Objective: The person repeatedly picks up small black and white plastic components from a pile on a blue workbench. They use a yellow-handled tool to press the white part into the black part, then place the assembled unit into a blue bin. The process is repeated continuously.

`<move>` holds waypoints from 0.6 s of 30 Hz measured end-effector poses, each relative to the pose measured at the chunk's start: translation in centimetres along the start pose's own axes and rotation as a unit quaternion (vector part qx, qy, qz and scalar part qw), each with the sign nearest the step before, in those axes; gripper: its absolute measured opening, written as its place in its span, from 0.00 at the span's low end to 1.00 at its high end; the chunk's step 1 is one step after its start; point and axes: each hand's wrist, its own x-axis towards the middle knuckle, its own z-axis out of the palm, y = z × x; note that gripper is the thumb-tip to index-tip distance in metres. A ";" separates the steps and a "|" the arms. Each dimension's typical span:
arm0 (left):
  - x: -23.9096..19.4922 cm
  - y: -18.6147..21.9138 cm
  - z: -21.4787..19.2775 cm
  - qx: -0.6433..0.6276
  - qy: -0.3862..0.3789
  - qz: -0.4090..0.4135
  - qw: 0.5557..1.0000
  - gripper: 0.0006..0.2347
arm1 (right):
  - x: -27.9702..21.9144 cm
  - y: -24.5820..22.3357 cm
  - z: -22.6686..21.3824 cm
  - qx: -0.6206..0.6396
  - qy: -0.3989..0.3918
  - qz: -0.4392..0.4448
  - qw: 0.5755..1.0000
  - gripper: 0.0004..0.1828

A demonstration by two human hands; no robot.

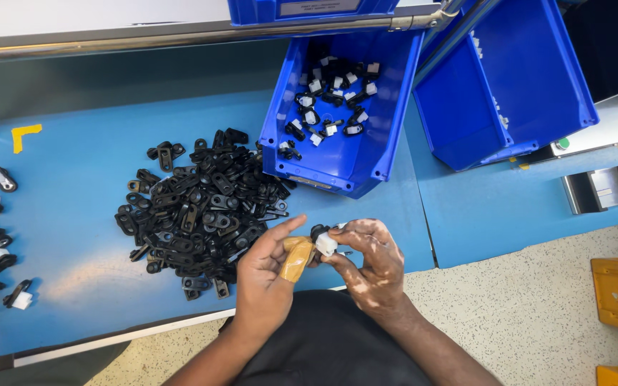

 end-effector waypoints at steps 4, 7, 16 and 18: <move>0.5 -1.3 0.2 -0.107 0.005 -0.072 0.992 0.18 | -0.1 0.6 0.1 -0.004 -0.010 -0.054 0.998 0.22; 0.9 -1.1 0.4 -0.143 -0.002 -0.078 0.987 0.14 | -0.4 0.8 0.6 0.033 -0.047 -0.058 0.997 0.22; -0.2 1.1 0.3 0.005 -0.007 -0.034 0.999 0.14 | -1.2 1.7 0.6 0.157 -0.031 -0.029 0.987 0.19; 0.0 0.8 0.3 -0.038 -0.008 -0.075 0.996 0.15 | -1.1 1.8 0.7 0.161 -0.039 -0.028 0.986 0.20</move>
